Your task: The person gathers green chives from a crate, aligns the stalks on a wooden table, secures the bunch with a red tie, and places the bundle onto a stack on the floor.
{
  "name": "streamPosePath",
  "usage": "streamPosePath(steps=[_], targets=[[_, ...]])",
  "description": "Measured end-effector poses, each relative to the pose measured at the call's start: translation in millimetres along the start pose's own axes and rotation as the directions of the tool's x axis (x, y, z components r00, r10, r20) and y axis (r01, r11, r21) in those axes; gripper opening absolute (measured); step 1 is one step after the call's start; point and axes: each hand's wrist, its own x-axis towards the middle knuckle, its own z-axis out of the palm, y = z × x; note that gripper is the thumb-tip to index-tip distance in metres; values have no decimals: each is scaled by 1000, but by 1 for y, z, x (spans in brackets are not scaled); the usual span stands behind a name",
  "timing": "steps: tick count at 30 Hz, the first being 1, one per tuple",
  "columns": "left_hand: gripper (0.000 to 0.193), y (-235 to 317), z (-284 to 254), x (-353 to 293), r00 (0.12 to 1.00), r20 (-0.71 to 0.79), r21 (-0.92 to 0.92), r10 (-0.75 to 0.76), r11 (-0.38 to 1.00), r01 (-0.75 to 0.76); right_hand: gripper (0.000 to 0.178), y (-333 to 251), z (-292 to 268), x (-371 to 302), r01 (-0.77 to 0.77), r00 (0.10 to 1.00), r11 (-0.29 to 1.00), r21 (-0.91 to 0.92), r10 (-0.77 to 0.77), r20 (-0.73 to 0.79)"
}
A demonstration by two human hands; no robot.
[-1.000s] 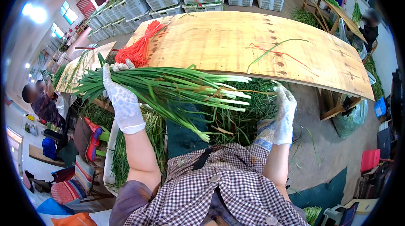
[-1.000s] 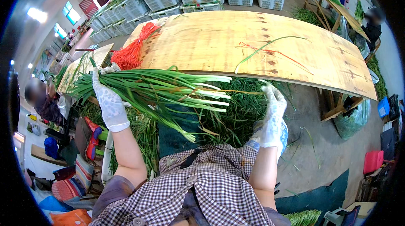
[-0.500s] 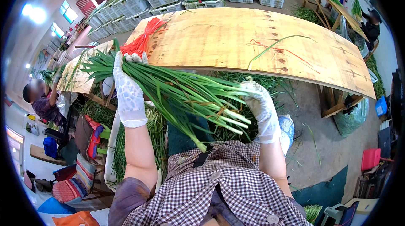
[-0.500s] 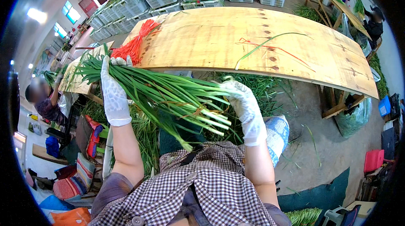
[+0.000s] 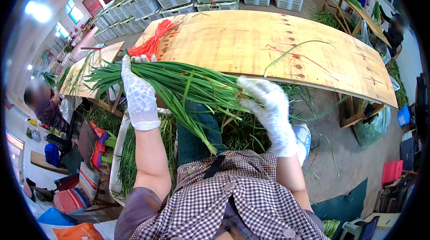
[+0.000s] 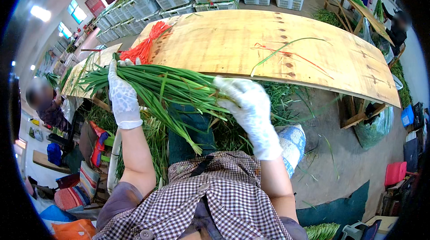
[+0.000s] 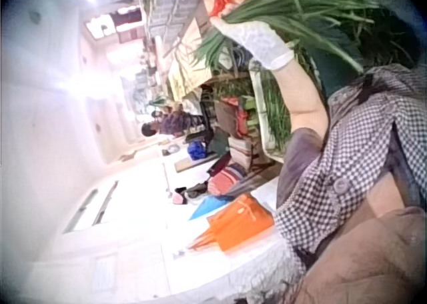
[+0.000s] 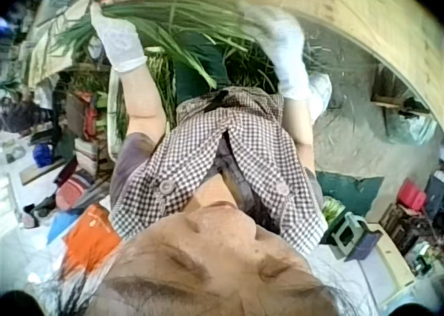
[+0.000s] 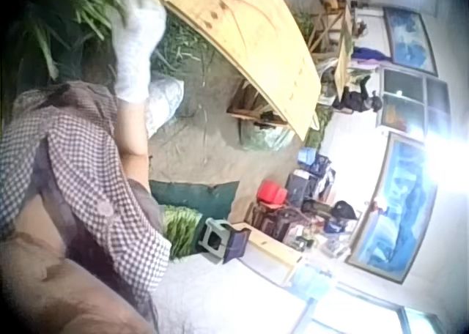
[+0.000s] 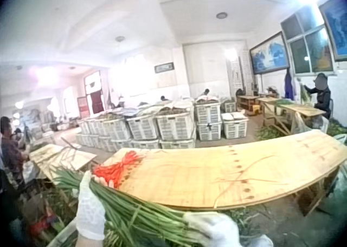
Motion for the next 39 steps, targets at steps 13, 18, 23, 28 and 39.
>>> streamPosePath(steps=[13, 18, 23, 28, 39], targets=[[21, 24, 9, 3, 981, 192, 9, 4, 1000, -6, 28, 38, 7, -38, -564, 745, 715, 412, 657, -120], [20, 6, 20, -13, 985, 170, 53, 22, 998, -31, 25, -3, 30, -14, -628, 768, 519, 580, 534, 354], [21, 8, 37, -13, 973, 226, 154, 51, 984, -87, 20, 6, 31, -13, -564, 684, 73, 823, 600, 415], [21, 17, 61, 10, 979, 194, 120, 61, 989, -86, 28, 60, 23, -51, -603, 747, 372, 706, 573, 337], [20, 51, 54, 41, 976, 190, 52, 103, 992, -114, 35, 28, -1, -13, -357, 934, 899, 254, 345, 93]])
